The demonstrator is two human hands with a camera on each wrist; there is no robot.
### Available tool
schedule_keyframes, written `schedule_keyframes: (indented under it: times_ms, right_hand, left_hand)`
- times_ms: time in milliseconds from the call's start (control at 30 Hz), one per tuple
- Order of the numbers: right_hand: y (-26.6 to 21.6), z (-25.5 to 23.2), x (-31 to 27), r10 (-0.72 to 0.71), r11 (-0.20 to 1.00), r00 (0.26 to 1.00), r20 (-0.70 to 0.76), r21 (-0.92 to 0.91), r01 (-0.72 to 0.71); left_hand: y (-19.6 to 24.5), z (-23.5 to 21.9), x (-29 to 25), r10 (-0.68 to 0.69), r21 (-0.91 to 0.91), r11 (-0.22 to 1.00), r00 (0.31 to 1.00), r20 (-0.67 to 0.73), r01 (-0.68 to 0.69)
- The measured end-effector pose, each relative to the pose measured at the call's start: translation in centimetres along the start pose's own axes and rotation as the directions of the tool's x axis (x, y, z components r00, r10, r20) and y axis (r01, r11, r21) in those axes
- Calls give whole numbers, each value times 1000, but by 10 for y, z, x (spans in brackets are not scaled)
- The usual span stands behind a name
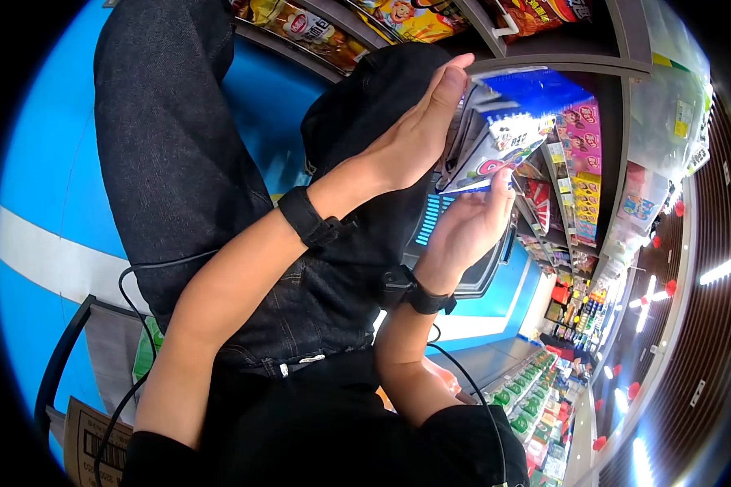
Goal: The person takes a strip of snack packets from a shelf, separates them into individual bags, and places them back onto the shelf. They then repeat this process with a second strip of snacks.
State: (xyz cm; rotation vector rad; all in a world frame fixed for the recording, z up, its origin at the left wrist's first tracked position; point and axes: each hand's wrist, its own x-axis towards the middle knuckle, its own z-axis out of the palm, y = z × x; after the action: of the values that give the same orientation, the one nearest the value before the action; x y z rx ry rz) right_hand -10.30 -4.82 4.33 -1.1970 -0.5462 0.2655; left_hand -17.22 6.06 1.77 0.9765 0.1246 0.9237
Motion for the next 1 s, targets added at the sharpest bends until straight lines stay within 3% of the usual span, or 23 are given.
schedule_keyframes:
  times_ms: [67, 100, 200, 233, 267, 433, 500, 567, 667, 733, 800, 867, 933, 1000]
  right_hand:
    - [-3, 3, 0, 9, 1000, 1000, -9, -6, -9]
    - [-7, 12, 0, 22, 1000, 998, -63, 2, -22]
    - [-7, 5, 3, 114, 993, 994, -2, -31, -114]
    - [-4, 6, 4, 101, 993, 995, -6, -54, -102]
    - [-3, 7, 2, 99, 995, 995, 3, -28, -99]
    - [5, -13, 5, 87, 993, 993, 80, 71, -93]
    - [4, -20, 10, 72, 992, 977, 200, 89, -91]
    - [-2, -18, 9, 63, 997, 972, 224, -52, -53]
    - [-4, -6, 4, 63, 955, 964, 257, -296, 17]
    - [4, -17, 7, 95, 925, 962, 257, -380, 10]
    - [3, -16, 6, 100, 925, 973, 210, -379, -13]
    - [3, -13, 2, -38, 909, 979, 200, -400, 117]
    - [3, -25, 6, -28, 837, 964, 263, -521, 167]
    - [7, -36, 9, -6, 839, 962, 272, -523, 153]
  left_hand:
    - [0, -4, 1, 18, -26, 1000, 995, 93, -16]
    - [2, -5, -1, -229, -100, 965, 967, 111, 240]
    - [14, -4, 1, -154, -192, 963, 969, 194, 192]
    - [6, -4, 4, -164, -351, 910, 970, 182, 220]
    - [11, -5, 2, -223, -379, 889, 966, 131, 257]
    - [7, -14, 7, -232, -175, 952, 965, 124, 251]
    - [8, -14, 6, -300, -277, 908, 949, 96, 315]
    - [15, -15, 3, -350, -371, 854, 930, 109, 365]
    - [15, -15, 4, -363, -283, 886, 929, 69, 367]
    - [18, -12, 4, -374, -317, 872, 925, 62, 373]
    - [16, -11, 4, -386, -351, 859, 922, 35, 373]
    - [18, -15, 4, -447, -369, 821, 892, 59, 436]
    - [19, -14, 5, -487, -367, 799, 870, 70, 477]
    - [20, -14, 5, -505, -342, 801, 861, 54, 491]
